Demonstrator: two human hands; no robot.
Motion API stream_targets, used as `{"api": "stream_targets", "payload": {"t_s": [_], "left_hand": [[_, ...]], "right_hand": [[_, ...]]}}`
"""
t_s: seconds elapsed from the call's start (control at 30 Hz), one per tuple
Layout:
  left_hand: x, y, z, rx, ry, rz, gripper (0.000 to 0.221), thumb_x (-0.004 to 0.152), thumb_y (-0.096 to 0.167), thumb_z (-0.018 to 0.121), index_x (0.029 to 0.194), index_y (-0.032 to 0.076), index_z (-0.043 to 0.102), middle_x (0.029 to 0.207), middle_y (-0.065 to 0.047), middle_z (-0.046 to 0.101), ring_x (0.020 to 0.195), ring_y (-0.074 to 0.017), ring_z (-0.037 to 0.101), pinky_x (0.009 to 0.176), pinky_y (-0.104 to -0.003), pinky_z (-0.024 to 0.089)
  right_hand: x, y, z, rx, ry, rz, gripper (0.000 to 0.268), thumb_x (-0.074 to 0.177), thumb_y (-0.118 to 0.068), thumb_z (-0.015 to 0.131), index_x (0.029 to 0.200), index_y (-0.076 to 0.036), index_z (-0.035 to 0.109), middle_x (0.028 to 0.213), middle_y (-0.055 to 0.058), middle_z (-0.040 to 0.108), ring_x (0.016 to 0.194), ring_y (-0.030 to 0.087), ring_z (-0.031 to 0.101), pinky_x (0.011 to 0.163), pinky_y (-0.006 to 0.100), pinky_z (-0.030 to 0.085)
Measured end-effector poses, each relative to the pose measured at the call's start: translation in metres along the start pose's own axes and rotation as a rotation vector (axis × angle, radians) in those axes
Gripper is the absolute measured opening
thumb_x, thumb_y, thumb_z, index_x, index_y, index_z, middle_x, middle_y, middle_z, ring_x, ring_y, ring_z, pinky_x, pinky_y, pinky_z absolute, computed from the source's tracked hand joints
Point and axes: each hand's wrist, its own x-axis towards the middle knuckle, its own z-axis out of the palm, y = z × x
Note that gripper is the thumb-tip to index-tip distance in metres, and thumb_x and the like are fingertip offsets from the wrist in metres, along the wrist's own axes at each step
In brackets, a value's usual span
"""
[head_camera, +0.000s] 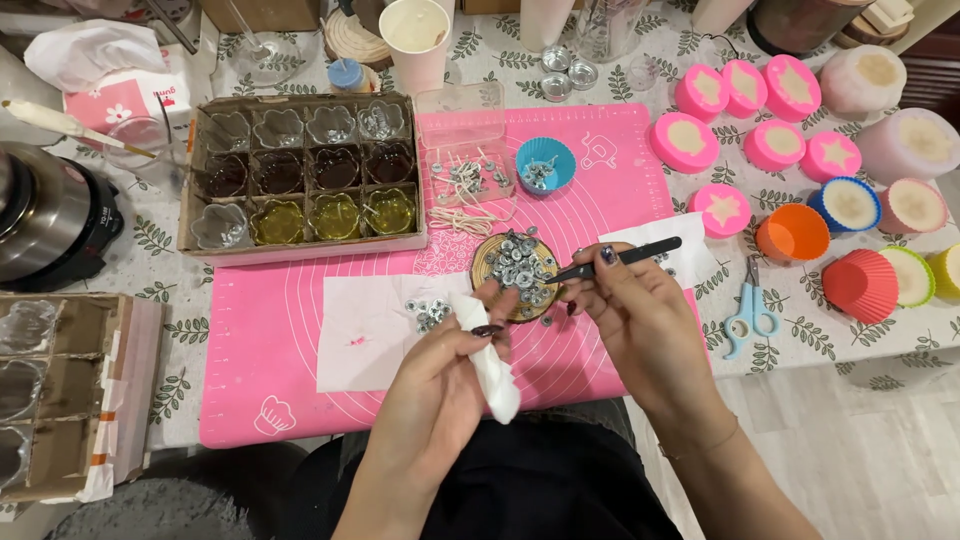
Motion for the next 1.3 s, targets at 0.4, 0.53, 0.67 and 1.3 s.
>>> {"api": "stream_targets", "payload": {"t_s": [0.4,0.53,0.67,1.3], "left_hand": [[0.005,-0.001,0.0,-0.083,-0.127,-0.195,0.063,0.084,0.014,0.042,0.142,-0.008,0.051,0.089,-0.008,0.061,0.075,-0.0169,0.059,0.071,-0.031,0.052],[0.009,-0.008,-0.001,0.106,-0.071,-0.004,0.056,0.089,0.0,0.048,0.144,-0.007,0.053,0.097,-0.007,0.063,0.083,-0.0134,0.06,0.076,-0.03,0.055],[0.022,-0.016,-0.009,0.296,0.098,0.236,0.044,0.098,0.007,0.06,0.141,-0.003,0.062,0.11,-0.007,0.071,0.083,-0.0073,0.059,0.072,-0.025,0.049],[-0.013,0.057,-0.031,0.471,0.453,0.798,0.046,0.104,0.016,0.039,0.146,0.004,0.053,0.102,-0.004,0.054,0.076,-0.0127,0.058,0.062,-0.032,0.052]], "right_hand": [[0.001,-0.002,-0.012,0.194,0.003,0.062,0.02,0.108,-0.01,0.054,0.105,0.007,0.065,0.107,0.015,0.071,0.09,0.022,0.069,0.087,0.034,0.055],[-0.003,-0.007,-0.007,0.205,-0.002,0.077,0.021,0.106,-0.01,0.054,0.106,0.007,0.066,0.107,0.017,0.071,0.091,0.023,0.069,0.087,0.034,0.055],[-0.005,-0.004,-0.004,0.182,-0.007,0.075,0.02,0.106,-0.011,0.055,0.103,0.007,0.065,0.105,0.018,0.071,0.091,0.025,0.07,0.087,0.036,0.056],[-0.03,0.06,0.013,-1.209,-0.603,-0.848,0.039,0.088,-0.001,0.064,0.126,0.002,0.064,0.123,0.017,0.067,0.113,0.031,0.068,0.095,0.036,0.058]]}}
